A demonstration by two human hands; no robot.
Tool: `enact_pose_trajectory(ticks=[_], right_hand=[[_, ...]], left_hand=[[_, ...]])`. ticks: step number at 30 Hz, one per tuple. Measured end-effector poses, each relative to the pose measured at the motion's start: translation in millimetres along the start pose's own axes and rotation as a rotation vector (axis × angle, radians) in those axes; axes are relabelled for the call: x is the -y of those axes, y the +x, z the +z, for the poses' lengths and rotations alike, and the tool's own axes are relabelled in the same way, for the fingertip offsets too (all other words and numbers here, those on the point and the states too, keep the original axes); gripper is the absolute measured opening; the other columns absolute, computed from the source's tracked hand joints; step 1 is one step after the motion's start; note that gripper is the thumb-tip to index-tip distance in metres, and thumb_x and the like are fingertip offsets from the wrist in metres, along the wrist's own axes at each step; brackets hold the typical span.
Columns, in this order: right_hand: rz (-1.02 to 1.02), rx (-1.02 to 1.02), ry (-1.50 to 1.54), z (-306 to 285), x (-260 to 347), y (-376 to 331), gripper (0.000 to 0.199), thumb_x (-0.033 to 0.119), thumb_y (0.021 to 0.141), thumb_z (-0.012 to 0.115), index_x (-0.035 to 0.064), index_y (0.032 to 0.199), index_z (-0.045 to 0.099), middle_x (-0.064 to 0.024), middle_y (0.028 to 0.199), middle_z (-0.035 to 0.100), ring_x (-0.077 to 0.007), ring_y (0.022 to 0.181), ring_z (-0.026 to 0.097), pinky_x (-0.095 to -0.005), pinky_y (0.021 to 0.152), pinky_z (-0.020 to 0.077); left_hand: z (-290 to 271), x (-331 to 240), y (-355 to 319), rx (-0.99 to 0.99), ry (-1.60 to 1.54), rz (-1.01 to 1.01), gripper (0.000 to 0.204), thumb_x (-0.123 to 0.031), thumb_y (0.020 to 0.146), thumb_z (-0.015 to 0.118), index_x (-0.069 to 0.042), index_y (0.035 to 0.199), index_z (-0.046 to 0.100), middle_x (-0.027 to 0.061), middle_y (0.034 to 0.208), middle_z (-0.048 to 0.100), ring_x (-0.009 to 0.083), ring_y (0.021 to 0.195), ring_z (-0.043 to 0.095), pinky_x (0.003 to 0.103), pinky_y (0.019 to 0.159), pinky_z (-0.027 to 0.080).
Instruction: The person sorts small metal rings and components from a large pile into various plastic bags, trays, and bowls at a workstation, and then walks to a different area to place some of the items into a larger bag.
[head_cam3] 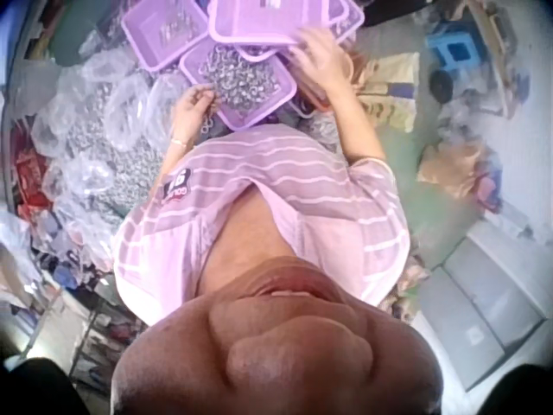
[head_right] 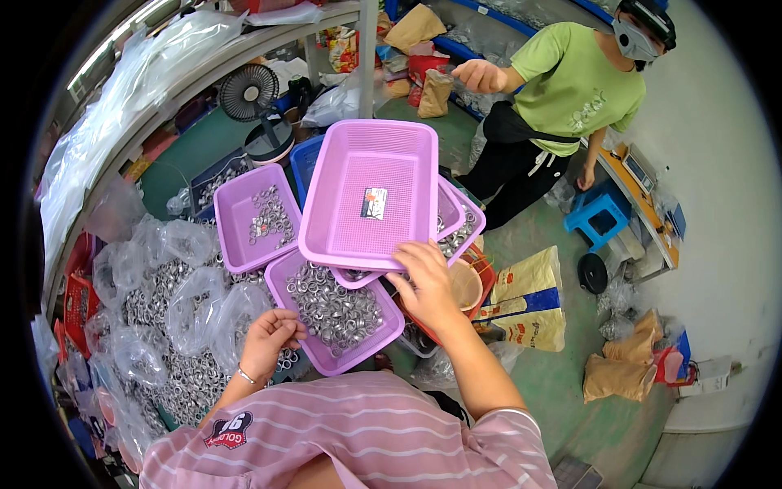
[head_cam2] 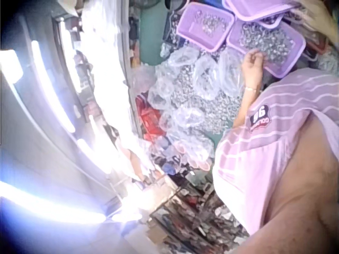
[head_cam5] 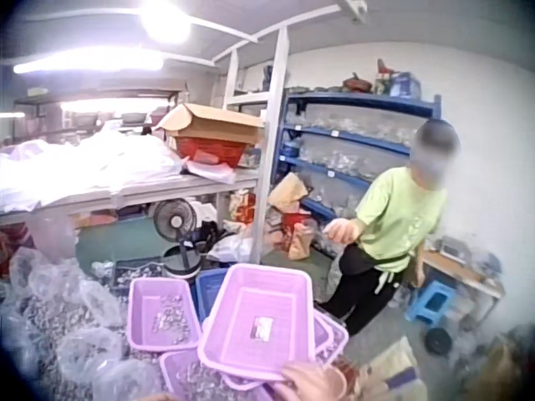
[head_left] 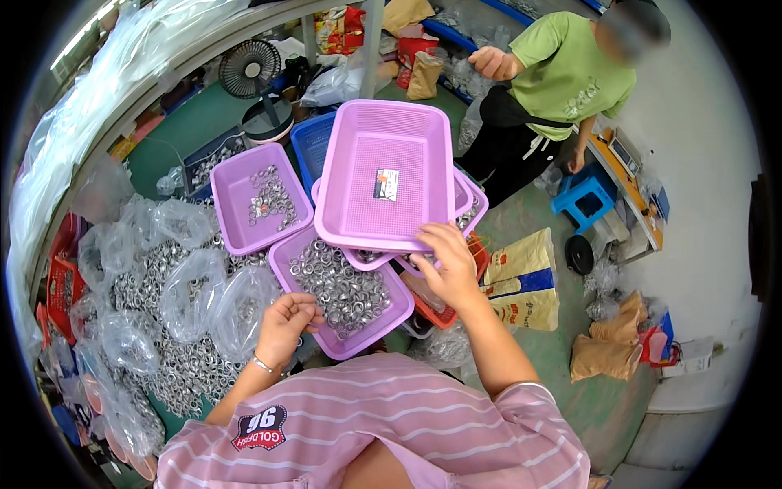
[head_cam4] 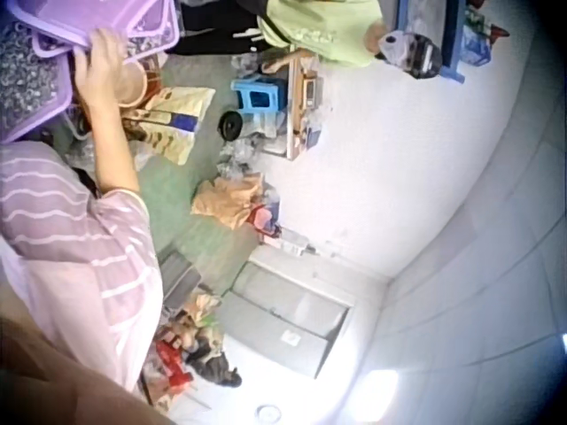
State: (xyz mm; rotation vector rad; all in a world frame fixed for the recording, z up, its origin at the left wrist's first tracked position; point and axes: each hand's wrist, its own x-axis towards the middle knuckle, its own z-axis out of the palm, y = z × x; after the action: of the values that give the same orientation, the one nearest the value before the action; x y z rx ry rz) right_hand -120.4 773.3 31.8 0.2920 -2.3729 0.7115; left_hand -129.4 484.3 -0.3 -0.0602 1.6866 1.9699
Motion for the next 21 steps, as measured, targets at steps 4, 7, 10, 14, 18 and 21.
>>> enact_pose_trajectory(ticks=[4,7,10,14,18,21], right_hand=[[0.453,-0.389,0.464,-13.0,-23.7,-4.5,0.016,0.009,0.080,0.056,0.0012,0.094,0.057,-0.0094,0.098,0.058,-0.0204,0.094,0.054,-0.0340,0.085,0.0407],[0.696,-0.694,1.166,-30.8,-49.9,26.3,0.028,0.019,0.088,0.045,-0.0003,0.108,0.049,-0.0112,0.109,0.054,-0.0216,0.106,0.048,-0.0331,0.094,0.0346],[0.723,-0.790,1.376,-44.9,-85.1,66.3,0.051,0.031,0.090,0.039,-0.0058,0.123,0.033,-0.0163,0.129,0.035,-0.0250,0.122,0.030,-0.0343,0.103,0.0210],[0.862,-0.755,1.516,-43.1,-126.0,106.6,0.057,0.035,0.090,0.031,-0.0041,0.131,0.020,-0.0185,0.137,0.019,-0.0275,0.128,0.019,-0.0373,0.104,0.0164],[0.880,-0.733,1.635,-18.9,-109.2,123.9,0.047,0.035,0.090,0.027,-0.0055,0.113,0.035,-0.0178,0.113,0.040,-0.0244,0.102,0.044,-0.0322,0.079,0.0426],[1.302,0.636,2.056,-17.9,-163.2,159.5,0.037,0.033,0.087,0.028,-0.0022,0.091,0.039,-0.0136,0.080,0.046,-0.0186,0.060,0.047,-0.0259,0.048,0.0438]], left_hand=[[1.1,1.9,-3.8,-0.006,0.003,0.001,0.016,-0.005,0.083,0.050,0.000,0.099,0.052,0.0096,0.084,0.060,0.0154,0.073,0.059,0.023,0.060,0.048],[-0.5,1.2,-12.7,-0.027,0.005,0.014,0.016,-0.005,0.083,0.050,0.000,0.098,0.052,0.0094,0.083,0.060,0.0154,0.072,0.059,0.023,0.060,0.048],[-6.9,4.9,-22.1,-0.058,-0.004,0.016,0.017,-0.005,0.084,0.050,0.001,0.099,0.051,0.0095,0.084,0.060,0.0155,0.073,0.059,0.024,0.061,0.048],[-6.4,4.5,-37.7,-0.135,-0.016,0.040,0.016,-0.005,0.084,0.049,0.001,0.098,0.052,0.0094,0.083,0.060,0.0149,0.070,0.059,0.024,0.059,0.049],[-6.1,6.4,-52.1,-0.213,-0.056,0.021,0.018,-0.006,0.083,0.050,0.002,0.099,0.052,0.0098,0.084,0.060,0.0150,0.073,0.059,0.024,0.062,0.047],[-5.3,11.1,-57.8,-0.234,-0.046,0.022,0.018,-0.006,0.083,0.051,0.001,0.100,0.052,0.0097,0.085,0.060,0.0152,0.074,0.059,0.024,0.062,0.047]])
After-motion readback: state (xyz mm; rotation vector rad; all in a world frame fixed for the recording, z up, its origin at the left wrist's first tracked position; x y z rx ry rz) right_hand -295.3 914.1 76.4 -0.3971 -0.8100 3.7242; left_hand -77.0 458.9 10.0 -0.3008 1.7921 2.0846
